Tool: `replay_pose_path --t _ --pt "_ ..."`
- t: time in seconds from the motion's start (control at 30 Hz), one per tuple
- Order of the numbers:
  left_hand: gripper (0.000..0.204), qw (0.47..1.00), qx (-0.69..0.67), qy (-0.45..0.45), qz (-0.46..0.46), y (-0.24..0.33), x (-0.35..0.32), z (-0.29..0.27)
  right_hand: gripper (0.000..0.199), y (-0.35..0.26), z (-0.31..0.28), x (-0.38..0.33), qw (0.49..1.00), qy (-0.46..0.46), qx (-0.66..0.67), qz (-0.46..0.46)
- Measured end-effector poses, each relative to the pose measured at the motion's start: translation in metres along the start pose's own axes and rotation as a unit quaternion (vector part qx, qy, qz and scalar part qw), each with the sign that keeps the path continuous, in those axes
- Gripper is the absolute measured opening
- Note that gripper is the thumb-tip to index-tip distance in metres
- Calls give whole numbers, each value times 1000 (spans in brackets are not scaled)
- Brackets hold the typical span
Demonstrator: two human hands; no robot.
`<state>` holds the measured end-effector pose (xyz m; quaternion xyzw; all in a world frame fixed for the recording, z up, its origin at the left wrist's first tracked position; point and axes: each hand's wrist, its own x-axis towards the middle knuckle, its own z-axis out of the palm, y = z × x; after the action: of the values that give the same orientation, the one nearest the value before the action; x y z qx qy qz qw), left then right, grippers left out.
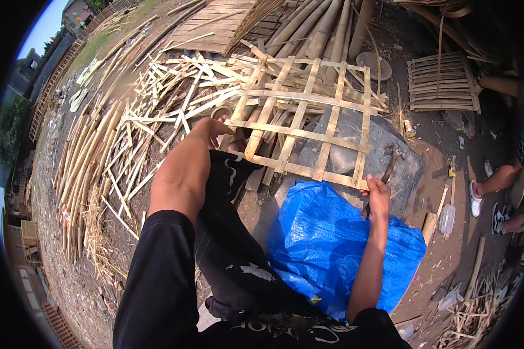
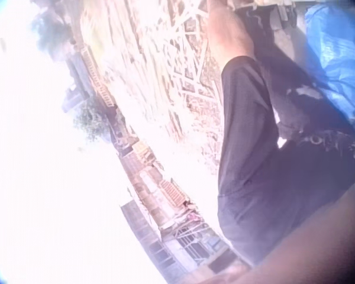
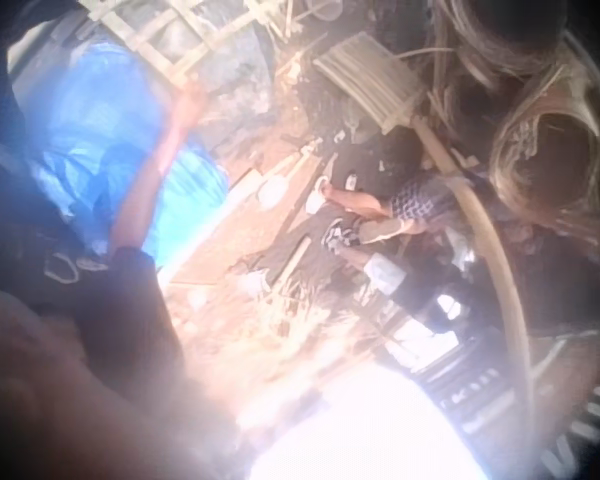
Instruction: The person constructs a bamboo lattice by placing thin bamboo strips into a frame, securing them with nails using a hammer, and then uses a machete-like knife to shave and trim bamboo poles.
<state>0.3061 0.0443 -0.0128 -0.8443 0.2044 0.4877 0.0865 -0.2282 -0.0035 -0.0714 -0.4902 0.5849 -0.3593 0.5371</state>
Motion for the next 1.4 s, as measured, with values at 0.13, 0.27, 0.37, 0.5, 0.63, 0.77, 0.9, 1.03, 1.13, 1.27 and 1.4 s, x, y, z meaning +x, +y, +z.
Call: replay_pose_path --t 0.13,0.27,0.37,0.5,0.63,0.77,0.9,1.03,1.13,1.27,1.4 --pt "54 977 -125 141 103 1 53 21 34 -15 18 -33 998 14 52 35" --pt "80 994 -7 17 112 2 48 -21 30 -16 20 -48 981 34 181 61" --pt "98 974 -168 -11 148 -23 29 -43 30 -28 13 -51 975 33 211 68" --pt "89 919 -287 191 190 -30 10 -41 31 -25 23 -54 956 41 274 94" --pt "65 901 -382 150 142 26 -17 -31 32 -24 14 -67 957 50 275 79" --pt "54 933 -116 317 125 2 44 -65 35 -45 24 -61 956 -5 291 45" --pt "50 944 -164 270 93 44 -12 -37 37 -52 -12 -62 962 14 271 28" --pt "48 936 -150 292 128 45 12 -38 37 -82 -21 -74 969 16 246 -11" --pt "49 928 34 323 183 41 59 -72 33 -97 -22 -81 964 25 264 -21" --pt "40 872 82 398 274 79 39 -79 31 -86 -39 -100 953 64 291 -59" --pt "54 843 -23 389 372 157 -76 -24 34 -71 -69 -145 943 132 293 -84"
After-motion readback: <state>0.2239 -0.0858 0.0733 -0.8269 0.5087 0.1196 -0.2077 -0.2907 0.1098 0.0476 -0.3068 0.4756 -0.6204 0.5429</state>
